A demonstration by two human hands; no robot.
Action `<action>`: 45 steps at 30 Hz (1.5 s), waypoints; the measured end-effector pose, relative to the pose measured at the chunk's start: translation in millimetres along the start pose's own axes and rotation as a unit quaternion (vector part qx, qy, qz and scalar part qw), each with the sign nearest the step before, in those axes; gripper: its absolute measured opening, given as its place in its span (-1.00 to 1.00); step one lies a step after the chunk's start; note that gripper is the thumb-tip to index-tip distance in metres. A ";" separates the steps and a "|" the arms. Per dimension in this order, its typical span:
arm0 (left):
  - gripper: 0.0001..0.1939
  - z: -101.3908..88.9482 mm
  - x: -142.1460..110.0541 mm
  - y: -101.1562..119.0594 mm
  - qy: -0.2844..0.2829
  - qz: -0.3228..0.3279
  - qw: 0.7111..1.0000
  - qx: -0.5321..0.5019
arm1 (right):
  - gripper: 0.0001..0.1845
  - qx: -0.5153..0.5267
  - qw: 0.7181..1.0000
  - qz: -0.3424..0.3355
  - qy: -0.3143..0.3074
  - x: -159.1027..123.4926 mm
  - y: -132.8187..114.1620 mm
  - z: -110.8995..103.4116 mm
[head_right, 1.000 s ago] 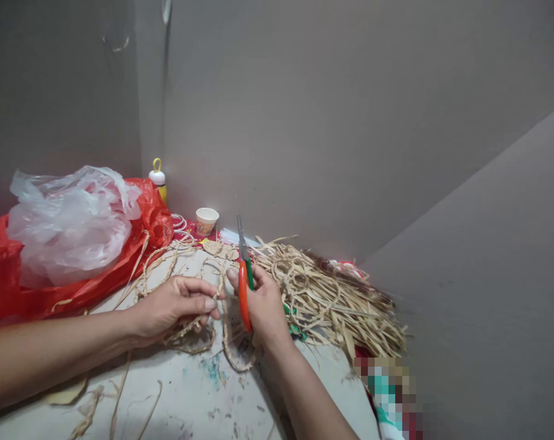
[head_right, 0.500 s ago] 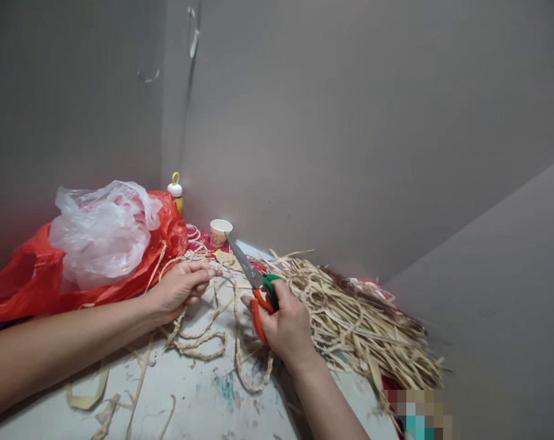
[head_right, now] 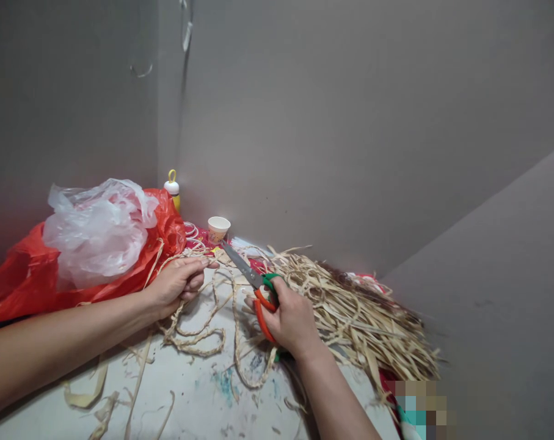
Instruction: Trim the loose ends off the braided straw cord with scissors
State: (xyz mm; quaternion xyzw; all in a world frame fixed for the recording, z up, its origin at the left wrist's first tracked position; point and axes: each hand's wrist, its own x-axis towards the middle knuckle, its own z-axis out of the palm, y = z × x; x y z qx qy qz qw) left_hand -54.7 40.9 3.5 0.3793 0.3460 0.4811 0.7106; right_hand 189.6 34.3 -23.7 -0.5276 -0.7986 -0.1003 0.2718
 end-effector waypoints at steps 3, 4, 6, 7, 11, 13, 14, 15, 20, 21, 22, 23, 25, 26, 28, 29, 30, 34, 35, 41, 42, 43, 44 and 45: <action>-0.76 -0.9 0.9 0.5 -0.011 -0.001 1.000 -0.015 | -0.74 -0.030 0.999 -0.011 -0.032 -0.3 1.2 -0.1; -0.77 -1.2 1.5 0.5 -0.016 -0.002 1.000 -0.019 | -0.72 -0.037 0.998 -0.011 -0.043 -0.4 1.4 0.0; -0.80 -1.7 2.7 0.0 -0.024 0.001 0.999 -0.024 | -0.68 -0.054 0.997 -0.010 -0.062 -0.5 1.6 0.4; -0.82 -1.8 3.3 -0.5 -0.024 0.004 0.999 -0.023 | -0.66 -0.063 0.995 -0.010 -0.071 -0.6 1.4 0.7; -0.89 -2.3 4.9 -3.3 -0.013 0.024 1.000 -0.008 | -0.60 -0.097 0.991 -0.017 -0.095 -1.3 -0.1 1.4; -0.88 -2.8 5.2 -4.8 -0.012 0.037 0.999 0.000 | -0.57 -0.110 0.990 -0.022 -0.091 -1.8 -0.9 1.8; -0.87 -3.2 5.3 -5.3 -0.014 0.041 0.999 0.003 | -0.56 -0.114 0.990 -0.025 -0.085 -2.0 -1.2 1.9; -0.87 -3.5 5.4 -5.8 -0.015 0.044 0.999 0.004 | -0.56 -0.117 0.990 -0.028 -0.077 -2.2 -1.4 2.0; -0.88 -4.1 6.1 -5.7 -0.014 0.049 0.999 0.007 | -0.57 -0.116 0.991 -0.055 -0.027 -3.0 0.2 3.4; -0.88 -3.9 6.2 -5.4 -0.013 0.050 0.999 0.010 | -0.57 -0.116 0.991 -0.061 -0.016 -3.5 1.0 4.1; -0.87 -3.8 6.3 -5.1 -0.013 0.051 0.999 0.013 | -0.57 -0.116 0.991 -0.064 -0.006 -4.0 2.0 4.9; -0.87 -3.7 6.4 -4.8 -0.012 0.052 0.998 0.014 | -0.57 -0.116 0.991 -0.066 0.002 -4.5 2.8 5.7; -0.89 -3.8 6.5 -4.6 -0.010 0.053 0.998 0.015 | -0.58 -0.116 0.991 -0.066 0.009 -5.5 4.0 7.0; -0.90 -4.0 6.6 -4.6 -0.008 0.052 0.998 0.015 | -0.58 -0.115 0.991 -0.066 0.011 -5.7 4.2 7.2; -0.91 -4.7 7.0 -4.9 -0.003 0.049 0.999 0.011 | -0.59 -0.112 0.991 -0.067 0.015 -5.5 3.8 6.5; -0.91 -5.3 7.4 -5.2 -0.001 0.046 0.999 0.007 | -0.59 -0.111 0.991 -0.070 0.020 -5.2 3.4 5.7; -0.90 -5.8 7.9 -5.5 0.001 0.045 0.999 0.003 | -0.59 -0.111 0.991 -0.073 0.025 -4.8 3.0 4.7; -0.89 -7.7 10.1 -5.2 0.008 0.042 0.999 -0.023 | -0.61 -0.114 0.989 -0.086 0.033 -4.4 3.9 2.7; -0.88 -7.9 10.4 -4.5 0.008 0.044 0.999 -0.028 | -0.61 -0.110 0.990 -0.084 0.034 -4.6 4.7 3.3; -0.71 -7.8 10.8 -0.7 -0.014 0.030 0.997 -0.071 | -0.60 0.034 0.995 0.070 0.063 -3.2 2.1 8.6; -0.69 -7.5 10.5 -0.8 -0.020 0.020 0.997 -0.077 | -0.61 0.080 0.989 0.112 0.061 -1.6 -1.2 8.0; -0.67 -7.1 10.1 -1.1 -0.027 0.009 0.996 -0.079 | -0.61 0.130 0.978 0.151 0.057 0.4 -5.5 6.9; -0.67 -6.6 9.4 -1.6 -0.034 -0.001 0.996 -0.078 | -0.62 0.182 0.964 0.186 0.055 2.6 -10.5 5.4; -0.66 -5.8 8.4 -2.4 -0.042 -0.009 0.997 -0.070 | -0.62 0.237 0.946 0.215 0.052 4.9 -16.1 3.8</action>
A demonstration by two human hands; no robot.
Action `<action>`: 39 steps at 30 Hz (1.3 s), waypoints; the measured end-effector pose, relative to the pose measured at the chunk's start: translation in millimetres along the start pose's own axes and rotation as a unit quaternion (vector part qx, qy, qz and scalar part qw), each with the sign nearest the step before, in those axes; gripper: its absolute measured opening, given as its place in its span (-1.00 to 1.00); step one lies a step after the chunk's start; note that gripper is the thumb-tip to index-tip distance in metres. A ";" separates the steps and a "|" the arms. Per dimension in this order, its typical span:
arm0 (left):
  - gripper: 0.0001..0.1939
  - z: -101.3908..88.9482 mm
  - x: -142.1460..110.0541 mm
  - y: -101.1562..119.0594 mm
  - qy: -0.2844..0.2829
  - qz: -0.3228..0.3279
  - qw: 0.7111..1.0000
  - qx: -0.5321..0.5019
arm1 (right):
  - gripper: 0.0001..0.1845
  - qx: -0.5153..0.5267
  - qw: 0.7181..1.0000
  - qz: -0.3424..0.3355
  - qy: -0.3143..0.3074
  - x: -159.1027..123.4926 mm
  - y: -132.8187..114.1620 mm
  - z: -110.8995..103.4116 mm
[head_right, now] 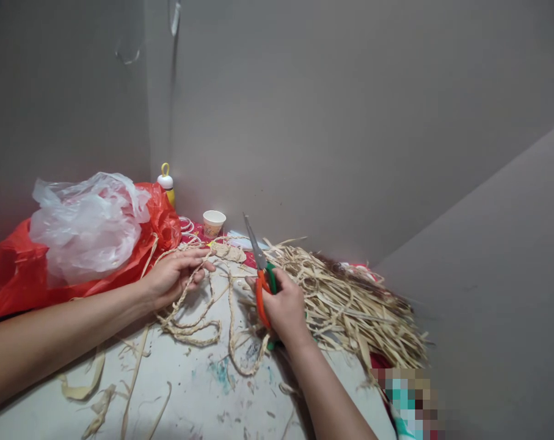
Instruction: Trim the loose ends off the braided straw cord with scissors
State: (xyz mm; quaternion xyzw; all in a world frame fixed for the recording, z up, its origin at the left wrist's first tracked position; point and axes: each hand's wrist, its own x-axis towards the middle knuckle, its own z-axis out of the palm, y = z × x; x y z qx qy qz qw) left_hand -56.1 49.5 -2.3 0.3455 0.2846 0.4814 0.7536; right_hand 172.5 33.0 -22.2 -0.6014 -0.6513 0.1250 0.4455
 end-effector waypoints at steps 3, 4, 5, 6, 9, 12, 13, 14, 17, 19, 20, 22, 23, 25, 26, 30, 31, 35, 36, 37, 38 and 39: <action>-0.60 3.3 -4.7 -4.2 -0.036 -0.015 0.997 0.059 | -0.61 0.160 0.983 0.084 -0.042 -3.5 -19.2 5.2; -0.55 4.6 -6.9 -6.2 -0.053 -0.018 0.994 0.090 | -0.60 0.205 0.971 0.103 -0.063 -5.5 -25.2 7.1; -0.50 5.9 -9.3 -8.5 -0.068 -0.020 0.990 0.122 | -0.60 0.241 0.960 0.117 -0.079 -7.8 -30.7 8.8; -0.45 7.2 -11.9 -11.1 -0.079 -0.020 0.985 0.154 | -0.60 0.264 0.952 0.125 -0.092 -10.3 -35.7 10.2; -0.35 10.4 -19.7 -19.0 -0.101 -0.012 0.966 0.237 | -0.60 0.282 0.942 0.147 -0.105 -17.4 -46.4 12.8; -0.32 12.9 -25.6 -24.9 -0.109 0.012 0.954 0.281 | -0.60 0.290 0.937 0.157 -0.112 -21.4 -50.1 14.0; -0.32 13.5 -26.6 -25.9 -0.110 0.017 0.952 0.286 | -0.59 0.297 0.935 0.154 -0.117 -21.9 -50.0 14.5; -0.32 14.0 -27.1 -26.4 -0.110 0.019 0.951 0.288 | -0.59 0.303 0.933 0.151 -0.120 -22.1 -49.4 14.9; -0.34 14.1 -24.7 -24.9 -0.102 -0.007 0.960 0.260 | -0.60 0.306 0.935 0.138 -0.117 -20.8 -46.4 14.9; -0.42 12.5 -20.7 -22.4 -0.102 -0.051 0.971 0.210 | -0.62 0.299 0.941 0.128 -0.095 -18.6 -44.2 13.0; -0.50 11.4 -18.5 -21.0 -0.108 -0.075 0.975 0.182 | -0.62 0.300 0.943 0.123 -0.080 -17.2 -43.3 11.5; -0.64 9.2 -15.1 -18.3 -0.128 -0.118 0.976 0.132 | -0.63 0.309 0.943 0.113 -0.053 -14.4 -42.0 8.1; -0.69 8.4 -14.1 -17.1 -0.139 -0.132 0.975 0.114 | -0.63 0.316 0.942 0.107 -0.042 -13.2 -41.8 6.4; -0.75 7.9 -13.8 -15.1 -0.151 -0.153 0.973 0.088 | -0.64 0.325 0.941 0.090 -0.022 -11.6 -42.2 3.6; -0.77 8.1 -14.2 -14.3 -0.154 -0.162 0.972 0.078 | -0.65 0.327 0.941 0.082 -0.015 -11.3 -42.8 2.7; -0.76 9.8 -17.0 -12.0 -0.157 -0.187 0.969 0.045 | -0.66 0.332 0.940 0.077 0.010 -11.3 -46.1 1.5; -0.74 10.1 -17.5 -11.8 -0.158 -0.189 0.968 0.044 | -0.65 0.335 0.939 0.077 0.017 -11.1 -46.9 1.3; -0.64 12.4 -19.2 -14.0 -0.138 -0.148 0.976 0.075 | -0.64 0.356 0.930 0.076 0.047 -9.2 -49.9 -1.6; -0.63 13.4 -20.0 -15.4 -0.124 -0.124 0.981 0.089 | -0.64 0.359 0.929 0.078 0.052 -8.6 -50.7 -2.7; -0.65 14.7 -20.9 -16.9 -0.110 -0.099 0.984 0.103 | -0.64 0.359 0.928 0.081 0.056 -8.0 -51.4 -3.8; -0.67 16.0 -22.0 -18.5 -0.101 -0.081 0.985 0.114 | -0.63 0.358 0.928 0.084 0.059 -7.4 -52.0 -4.6; -0.69 17.2 -23.2 -19.9 -0.098 -0.070 0.985 0.122 | -0.62 0.355 0.929 0.087 0.060 -7.0 -52.4 -5.1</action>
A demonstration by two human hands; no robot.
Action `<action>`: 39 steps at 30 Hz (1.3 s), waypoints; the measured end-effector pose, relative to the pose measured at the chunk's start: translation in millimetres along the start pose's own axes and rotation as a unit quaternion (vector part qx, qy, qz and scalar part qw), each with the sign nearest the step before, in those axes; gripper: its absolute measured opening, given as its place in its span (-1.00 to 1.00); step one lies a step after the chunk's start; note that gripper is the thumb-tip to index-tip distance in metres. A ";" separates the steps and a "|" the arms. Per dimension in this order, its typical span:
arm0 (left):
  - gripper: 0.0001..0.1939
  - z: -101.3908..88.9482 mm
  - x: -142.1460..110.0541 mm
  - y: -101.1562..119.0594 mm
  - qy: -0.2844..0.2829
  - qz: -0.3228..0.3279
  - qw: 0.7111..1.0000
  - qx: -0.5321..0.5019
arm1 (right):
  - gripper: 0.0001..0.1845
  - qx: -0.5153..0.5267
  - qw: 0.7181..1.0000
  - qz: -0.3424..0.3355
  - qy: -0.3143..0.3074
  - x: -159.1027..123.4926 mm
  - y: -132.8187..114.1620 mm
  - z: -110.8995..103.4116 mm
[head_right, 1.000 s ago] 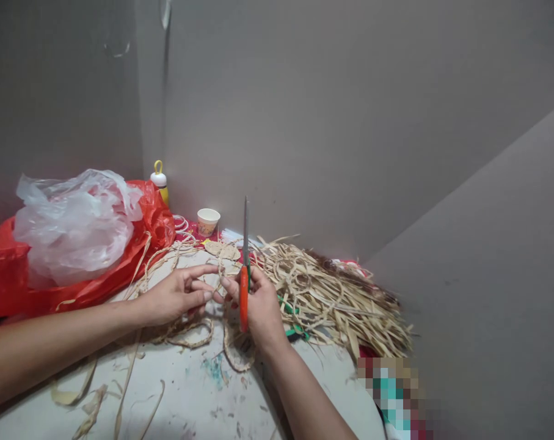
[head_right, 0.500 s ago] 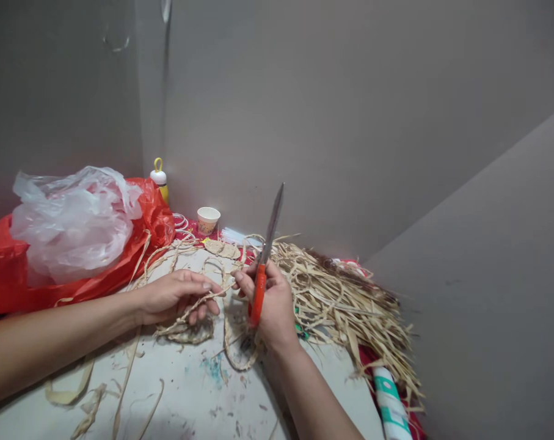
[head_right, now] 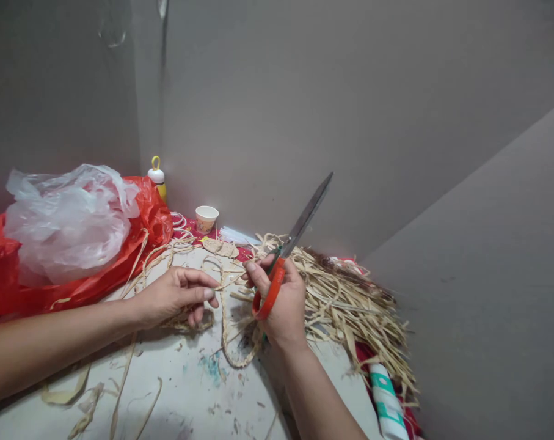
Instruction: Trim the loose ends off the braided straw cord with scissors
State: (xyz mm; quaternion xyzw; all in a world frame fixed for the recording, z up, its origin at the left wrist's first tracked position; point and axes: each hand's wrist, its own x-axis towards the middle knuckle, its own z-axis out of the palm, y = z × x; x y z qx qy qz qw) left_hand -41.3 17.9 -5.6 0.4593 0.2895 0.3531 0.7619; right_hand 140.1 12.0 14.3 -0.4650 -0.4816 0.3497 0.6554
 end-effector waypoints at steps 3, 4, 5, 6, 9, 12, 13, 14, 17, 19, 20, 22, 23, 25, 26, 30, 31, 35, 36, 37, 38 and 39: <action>-0.73 3.0 -1.9 -1.4 -0.024 -0.007 1.000 -0.001 | -0.60 -0.028 0.999 0.020 -0.018 1.5 1.9 -0.4; -0.74 3.0 -2.1 -0.7 -0.030 -0.011 0.999 -0.010 | -0.60 -0.041 0.998 0.033 -0.032 2.3 3.9 -1.1; -0.76 2.6 -2.0 0.7 -0.028 -0.014 0.999 -0.022 | -0.60 -0.056 0.996 0.045 -0.044 3.3 6.4 -2.2; -0.78 1.7 -1.4 2.8 -0.018 -0.012 0.999 -0.036 | -0.59 -0.076 0.994 0.054 -0.054 4.6 9.1 -4.0; -0.86 -2.8 2.4 11.8 0.041 0.014 0.996 -0.076 | -0.60 -0.173 0.982 0.017 -0.073 9.7 16.6 -12.6; -0.88 -8.4 6.9 19.8 0.103 0.046 0.989 -0.100 | -0.63 -0.338 0.931 -0.093 -0.103 14.2 20.5 -23.2; -0.87 -10.1 8.0 21.4 0.118 0.052 0.986 -0.104 | -0.64 -0.396 0.904 -0.121 -0.112 15.2 21.2 -26.1; -0.86 -11.6 8.9 22.6 0.130 0.058 0.984 -0.108 | -0.66 -0.449 0.874 -0.140 -0.122 15.8 21.8 -28.4; -0.87 -14.8 10.5 24.1 0.151 0.067 0.980 -0.112 | -0.71 -0.567 0.791 -0.167 -0.156 16.3 24.4 -32.2; -0.87 -16.3 11.2 24.3 0.159 0.072 0.978 -0.116 | -0.75 -0.610 0.753 -0.175 -0.176 16.6 27.4 -33.8; -0.87 -17.0 11.6 24.3 0.164 0.073 0.977 -0.118 | -0.76 -0.625 0.738 -0.179 -0.181 17.0 29.1 -34.8; -0.88 -18.4 12.6 23.9 0.171 0.076 0.975 -0.121 | -0.76 -0.644 0.717 -0.195 -0.181 18.1 32.9 -37.5; -0.88 -19.1 13.1 23.6 0.173 0.078 0.974 -0.119 | -0.75 -0.648 0.710 -0.209 -0.179 18.7 34.7 -39.1; -0.89 -20.3 13.8 22.7 0.176 0.085 0.974 -0.114 | -0.72 -0.652 0.699 -0.237 -0.174 19.5 38.1 -41.9; -0.89 -20.6 13.9 22.3 0.176 0.087 0.974 -0.110 | -0.70 -0.651 0.697 -0.248 -0.170 19.6 39.5 -42.9; -0.86 -20.6 13.7 21.2 0.174 0.090 0.977 -0.088 | -0.68 -0.647 0.696 -0.274 -0.148 18.4 44.3 -44.2; -0.85 -20.3 13.5 21.1 0.175 0.089 0.977 -0.082 | -0.67 -0.645 0.696 -0.281 -0.142 18.1 45.4 -44.1; -0.88 -19.5 13.8 20.9 0.176 0.084 0.978 -0.069 | -0.62 -0.639 0.692 -0.312 -0.127 18.2 48.7 -43.7; -0.89 -19.5 14.0 20.8 0.175 0.083 0.979 -0.068 | -0.61 -0.640 0.690 -0.315 -0.125 18.5 49.4 -43.8; -0.91 -19.7 14.1 20.6 0.174 0.082 0.979 -0.067 | -0.59 -0.643 0.687 -0.316 -0.123 18.8 49.9 -43.9; -0.91 -19.9 14.3 20.4 0.173 0.082 0.979 -0.065 | -0.58 -0.646 0.684 -0.317 -0.122 19.1 50.4 -44.1; -0.92 -20.2 14.5 20.1 0.174 0.082 0.979 -0.064 | -0.57 -0.648 0.681 -0.319 -0.121 19.3 50.8 -44.3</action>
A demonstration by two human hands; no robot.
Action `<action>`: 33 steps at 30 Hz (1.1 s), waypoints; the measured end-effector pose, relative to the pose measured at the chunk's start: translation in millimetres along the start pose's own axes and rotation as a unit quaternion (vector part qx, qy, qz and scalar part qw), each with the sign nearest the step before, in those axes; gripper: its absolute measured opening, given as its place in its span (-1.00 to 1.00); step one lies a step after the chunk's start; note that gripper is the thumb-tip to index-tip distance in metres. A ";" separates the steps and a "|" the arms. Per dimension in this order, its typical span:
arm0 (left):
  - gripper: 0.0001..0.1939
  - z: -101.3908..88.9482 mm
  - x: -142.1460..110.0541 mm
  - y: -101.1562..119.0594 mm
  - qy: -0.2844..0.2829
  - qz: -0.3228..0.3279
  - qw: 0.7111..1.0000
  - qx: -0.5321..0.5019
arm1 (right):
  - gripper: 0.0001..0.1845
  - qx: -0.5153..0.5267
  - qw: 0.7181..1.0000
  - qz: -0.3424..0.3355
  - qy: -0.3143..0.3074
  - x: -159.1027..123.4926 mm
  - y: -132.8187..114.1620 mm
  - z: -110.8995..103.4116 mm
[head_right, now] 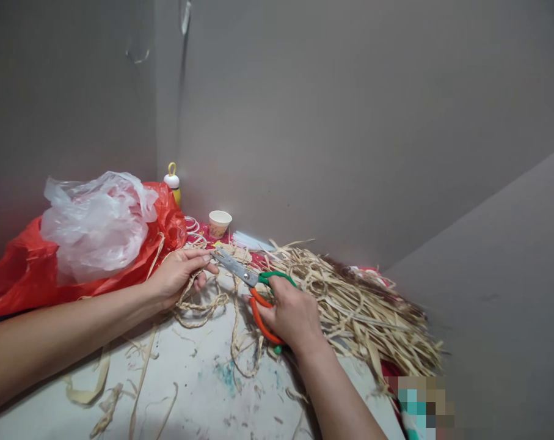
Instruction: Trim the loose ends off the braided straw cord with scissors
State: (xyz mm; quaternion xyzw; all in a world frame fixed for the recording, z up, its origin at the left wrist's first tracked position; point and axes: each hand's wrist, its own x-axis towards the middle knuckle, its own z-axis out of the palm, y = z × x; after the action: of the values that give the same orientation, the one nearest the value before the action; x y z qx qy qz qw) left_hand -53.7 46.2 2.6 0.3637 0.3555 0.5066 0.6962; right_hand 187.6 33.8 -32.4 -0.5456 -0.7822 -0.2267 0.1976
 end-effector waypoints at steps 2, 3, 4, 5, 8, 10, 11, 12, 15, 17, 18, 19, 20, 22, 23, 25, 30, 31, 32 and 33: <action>-0.92 -0.6 0.5 -0.5 0.001 0.001 1.000 0.002 | -0.55 -0.008 1.000 -0.004 0.003 -0.4 0.6 0.5; -0.92 -0.8 0.7 -0.6 0.001 0.001 1.000 0.001 | -0.54 -0.013 1.000 -0.006 0.007 -0.7 0.8 0.6; -0.92 -1.0 1.0 -0.7 0.002 0.001 1.000 0.000 | -0.53 -0.019 1.000 -0.008 0.011 -1.0 0.9 0.5; -0.93 -1.0 1.3 -0.7 0.003 0.000 1.000 -0.001 | -0.53 -0.024 1.000 -0.008 0.014 -1.3 0.9 0.2; -0.94 -0.4 1.6 0.0 0.011 -0.001 1.000 0.003 | -0.51 -0.027 0.999 -0.009 0.019 -1.9 0.2 -1.6; -0.93 0.6 1.5 0.9 0.015 -0.002 1.000 0.008 | -0.51 -0.022 1.000 -0.007 0.019 -1.8 -0.9 -3.3; -0.93 1.1 1.4 1.4 0.017 -0.006 1.000 0.009 | -0.50 -0.021 1.000 -0.004 0.018 -1.6 -1.6 -4.1; -0.93 1.8 1.3 1.8 0.019 -0.007 1.000 0.009 | -0.49 -0.023 1.000 0.001 0.017 -1.4 -2.3 -4.8; -0.91 3.4 1.1 2.7 0.026 -0.004 1.000 0.016 | -0.46 -0.030 0.999 0.016 0.003 -1.0 -4.4 -5.8; -0.90 4.1 0.8 3.0 0.027 -0.002 0.999 0.019 | -0.44 -0.034 0.999 0.024 -0.002 -1.1 -5.4 -5.8; -0.91 4.4 0.6 3.2 0.027 -0.003 0.999 0.020 | -0.44 -0.033 0.999 0.028 -0.003 -1.2 -5.7 -5.6; -0.91 4.5 0.4 3.4 0.027 -0.004 0.999 0.020 | -0.44 -0.031 0.999 0.032 -0.003 -1.3 -5.9 -5.3; -0.91 4.6 0.1 3.7 0.028 -0.005 0.999 0.021 | -0.44 -0.028 0.999 0.035 -0.004 -1.4 -6.0 -5.0; -0.92 4.5 0.0 4.1 0.029 -0.006 0.999 0.023 | -0.44 -0.021 0.999 0.037 -0.007 -1.5 -6.0 -4.4; -0.92 4.3 0.1 4.1 0.031 -0.006 0.999 0.024 | -0.45 -0.019 0.999 0.038 -0.008 -1.4 -6.0 -4.1; -0.92 3.7 0.7 3.8 0.032 -0.006 0.999 0.023 | -0.44 -0.021 0.999 0.039 -0.008 -1.1 -6.1 -3.7; -0.93 0.8 3.2 2.4 0.025 -0.007 0.999 0.020 | -0.43 -0.001 0.999 0.039 -0.010 -1.0 -6.6 -2.9; -0.92 0.4 3.6 2.6 0.021 -0.004 1.000 0.020 | -0.43 0.014 0.999 0.045 -0.008 -1.2 -6.6 -2.3; -0.91 0.1 3.9 3.0 0.015 0.000 1.000 0.020 | -0.44 0.036 0.998 0.056 -0.004 -1.4 -6.5 -1.5; -0.90 -0.1 4.1 3.5 0.010 0.005 1.000 0.018 | -0.46 0.065 0.995 0.074 0.001 -1.5 -6.6 -0.8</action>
State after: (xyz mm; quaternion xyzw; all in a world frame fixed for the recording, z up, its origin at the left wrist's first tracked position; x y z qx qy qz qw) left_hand -54.4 50.9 5.1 0.3727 0.3697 0.5072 0.6835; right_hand 181.9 30.2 -33.6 -0.5878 -0.7524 -0.1608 0.2500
